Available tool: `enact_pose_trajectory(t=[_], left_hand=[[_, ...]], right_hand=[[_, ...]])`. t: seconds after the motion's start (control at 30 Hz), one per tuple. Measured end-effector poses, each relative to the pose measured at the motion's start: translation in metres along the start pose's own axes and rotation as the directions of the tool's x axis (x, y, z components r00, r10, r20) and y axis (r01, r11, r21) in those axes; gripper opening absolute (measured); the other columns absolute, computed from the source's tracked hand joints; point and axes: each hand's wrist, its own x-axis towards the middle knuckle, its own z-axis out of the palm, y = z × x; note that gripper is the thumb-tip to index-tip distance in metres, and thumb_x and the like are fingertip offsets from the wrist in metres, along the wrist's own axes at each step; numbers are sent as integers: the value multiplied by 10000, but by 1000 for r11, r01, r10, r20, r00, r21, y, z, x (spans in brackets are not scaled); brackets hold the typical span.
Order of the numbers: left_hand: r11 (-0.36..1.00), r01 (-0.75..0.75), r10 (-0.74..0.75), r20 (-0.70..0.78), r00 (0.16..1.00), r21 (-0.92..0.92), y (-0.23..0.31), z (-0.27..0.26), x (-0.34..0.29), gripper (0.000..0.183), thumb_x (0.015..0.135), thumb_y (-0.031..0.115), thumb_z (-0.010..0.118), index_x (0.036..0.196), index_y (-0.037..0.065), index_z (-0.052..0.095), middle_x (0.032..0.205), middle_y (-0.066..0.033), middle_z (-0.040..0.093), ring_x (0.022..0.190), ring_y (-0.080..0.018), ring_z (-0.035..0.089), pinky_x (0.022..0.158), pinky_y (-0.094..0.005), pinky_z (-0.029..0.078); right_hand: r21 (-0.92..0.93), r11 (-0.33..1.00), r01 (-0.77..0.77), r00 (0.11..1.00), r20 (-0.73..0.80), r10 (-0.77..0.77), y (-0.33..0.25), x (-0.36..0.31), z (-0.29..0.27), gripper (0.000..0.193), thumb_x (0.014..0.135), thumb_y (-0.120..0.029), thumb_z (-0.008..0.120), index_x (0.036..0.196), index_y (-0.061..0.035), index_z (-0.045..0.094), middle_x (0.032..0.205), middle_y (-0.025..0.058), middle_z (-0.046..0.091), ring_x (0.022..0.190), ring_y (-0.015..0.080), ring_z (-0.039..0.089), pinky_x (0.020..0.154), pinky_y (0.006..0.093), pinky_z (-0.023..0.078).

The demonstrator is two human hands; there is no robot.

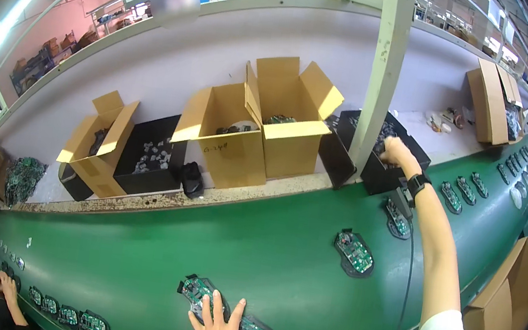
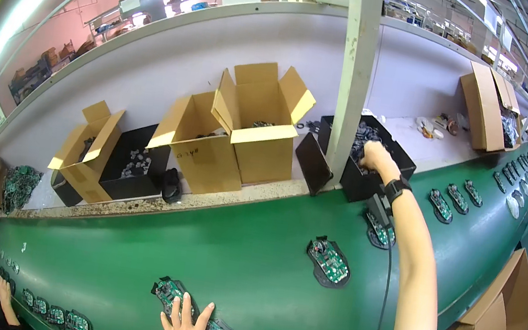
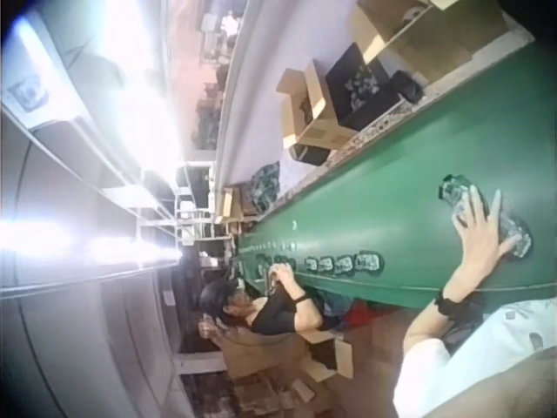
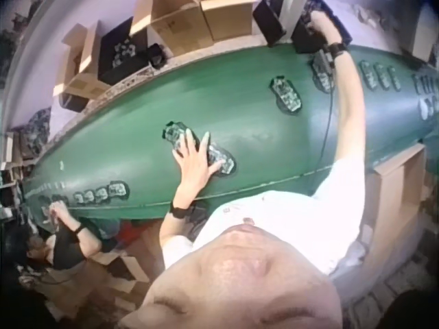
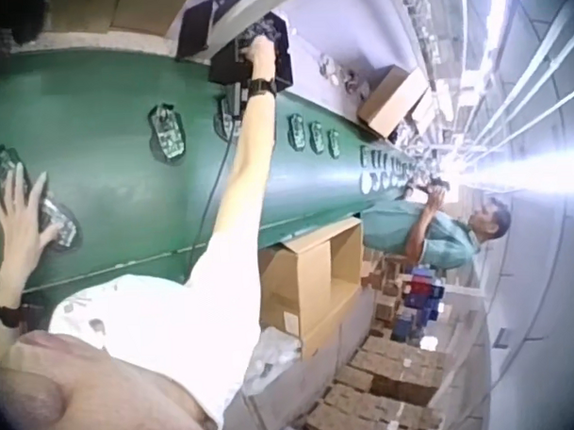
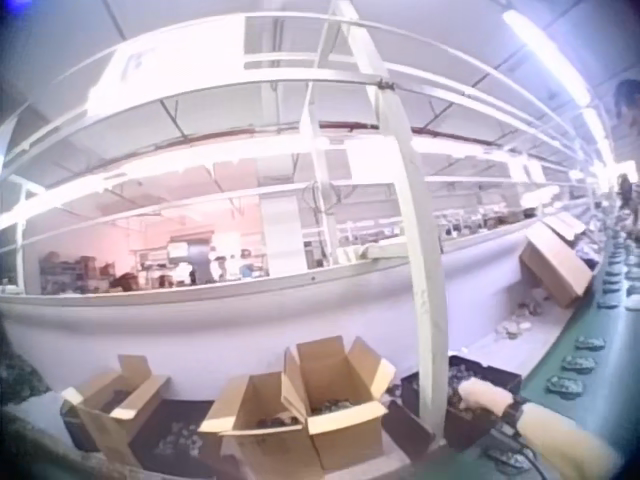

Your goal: The person assembles small electronic devices on a green workbench. They pick up green circuit boards and attach small circular components to them by hand, then place the completed units into a black bin. The process is repeated for multiple units throughout the clip.

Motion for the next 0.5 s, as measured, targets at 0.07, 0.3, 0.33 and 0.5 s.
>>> enact_pose_trajectory(t=[0.07,0.3,0.33,0.5], left_hand=[[1000,-27,27,-13,1000,-3,1,0,4,946,746,515,804,1532,178,398,1603,-303,206,1464,-498,207,1070,-759,215],[992,15,-29,112,993,123,4,2,12,1033,729,641,771,1541,134,381,1577,-347,208,1471,-528,162,1115,-726,176],[995,-8,-3,110,994,101,3,5,13,1041,719,636,781,1540,132,384,1576,-352,206,1463,-541,175,1107,-733,183],[998,-34,30,70,997,62,-16,8,-1,1062,727,713,730,1530,105,392,1579,-355,186,1437,-577,183,1056,-791,168]], right_hand=[[226,971,80,995,-80,-63,24,-2,-5,243,764,-155,702,854,70,709,658,205,683,521,290,673,540,408,589],[718,696,2,985,-119,121,18,-38,-38,254,904,-288,734,941,-36,735,653,10,612,467,79,532,388,251,446],[789,613,49,974,-174,146,19,-49,-42,266,899,-308,745,899,-42,729,676,2,613,497,72,540,392,246,446],[819,573,35,991,45,-125,-69,-154,-46,301,933,-324,709,1061,-52,723,825,43,680,573,66,570,433,223,461]])
